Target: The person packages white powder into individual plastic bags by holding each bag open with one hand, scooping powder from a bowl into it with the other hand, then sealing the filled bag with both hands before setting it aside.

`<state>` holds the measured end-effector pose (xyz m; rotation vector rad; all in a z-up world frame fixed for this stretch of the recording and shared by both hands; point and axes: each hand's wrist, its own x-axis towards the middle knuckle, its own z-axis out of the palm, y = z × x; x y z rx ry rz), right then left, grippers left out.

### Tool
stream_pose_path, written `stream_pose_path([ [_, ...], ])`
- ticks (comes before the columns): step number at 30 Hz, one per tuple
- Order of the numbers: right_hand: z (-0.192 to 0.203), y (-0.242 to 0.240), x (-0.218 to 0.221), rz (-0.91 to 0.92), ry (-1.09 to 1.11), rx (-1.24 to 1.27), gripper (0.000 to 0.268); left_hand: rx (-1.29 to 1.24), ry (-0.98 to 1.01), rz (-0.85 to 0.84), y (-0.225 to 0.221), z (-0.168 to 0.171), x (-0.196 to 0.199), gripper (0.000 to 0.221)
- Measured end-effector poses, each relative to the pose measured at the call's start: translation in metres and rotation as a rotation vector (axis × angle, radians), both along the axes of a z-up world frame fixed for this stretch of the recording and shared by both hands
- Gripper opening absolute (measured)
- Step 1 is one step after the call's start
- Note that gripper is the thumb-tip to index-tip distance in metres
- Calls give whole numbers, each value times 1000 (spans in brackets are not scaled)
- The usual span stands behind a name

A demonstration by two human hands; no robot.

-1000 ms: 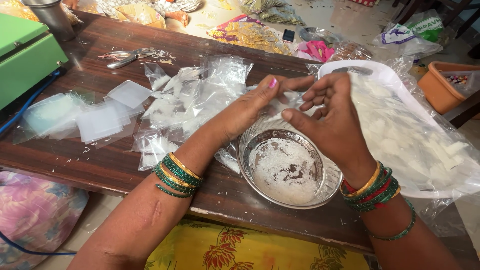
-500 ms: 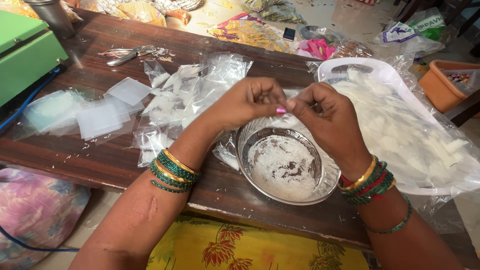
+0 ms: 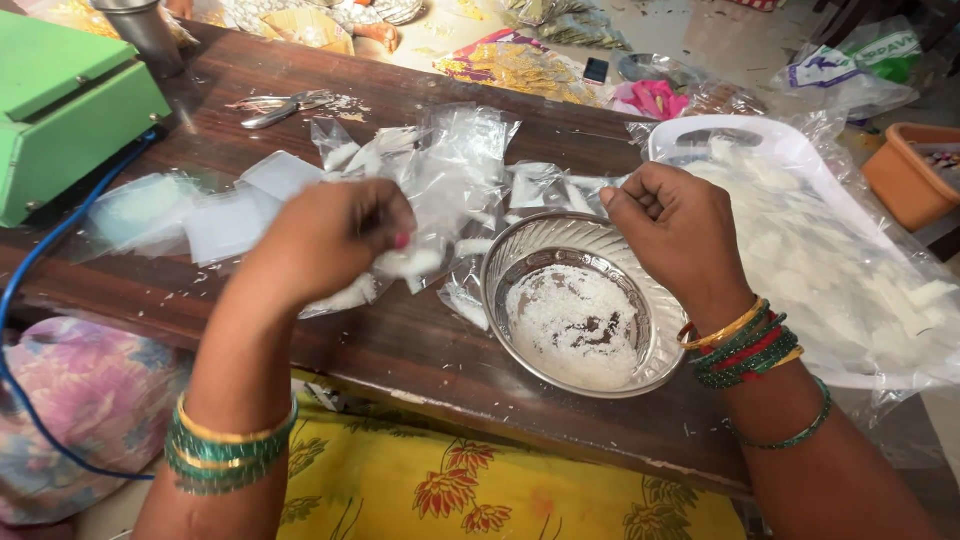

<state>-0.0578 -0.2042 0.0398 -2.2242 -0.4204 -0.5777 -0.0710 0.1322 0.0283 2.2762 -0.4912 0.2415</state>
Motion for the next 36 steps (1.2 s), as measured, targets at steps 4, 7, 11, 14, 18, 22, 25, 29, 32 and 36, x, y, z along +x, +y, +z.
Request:
stream_pose_path([
  [4, -2, 5, -1, -2, -4, -49, 24, 17, -40, 17, -3, -32, -15, 19],
  [7, -4, 7, -1, 3, -30, -98, 25, 176, -79, 189, -15, -40, -29, 30],
  [11, -5, 7, -2, 2, -62, -119, 24, 157, -410, 297, -23, -34, -50, 63],
  [14, -3, 7, -4, -11, -87, -129, 24, 69, -545, 298, -12, -36, -51, 65],
  [18, -2, 7, -5, -9, -105, -147, 26, -97, -518, 446, 30, -49, -17, 42],
  [22, -3, 7, -3, 0, -130, -167, 26, -34, -507, 594, 105, -75, 57, 15],
  [25, -4, 6, -1, -21, -113, -177, 27, 24, -384, 677, 138, -89, 101, 18],
  [29, -4, 7, -2, -30, -84, -192, 27, 51, -32, 630, 146, -91, 139, 35],
  [32, 0, 9, -3, -45, -72, -206, 27, 69, 87, 643, 155, -107, 162, 40],
  [36, -1, 8, -5, -57, -102, -250, 27, 78, 21, 674, 159, -119, 170, 33],
])
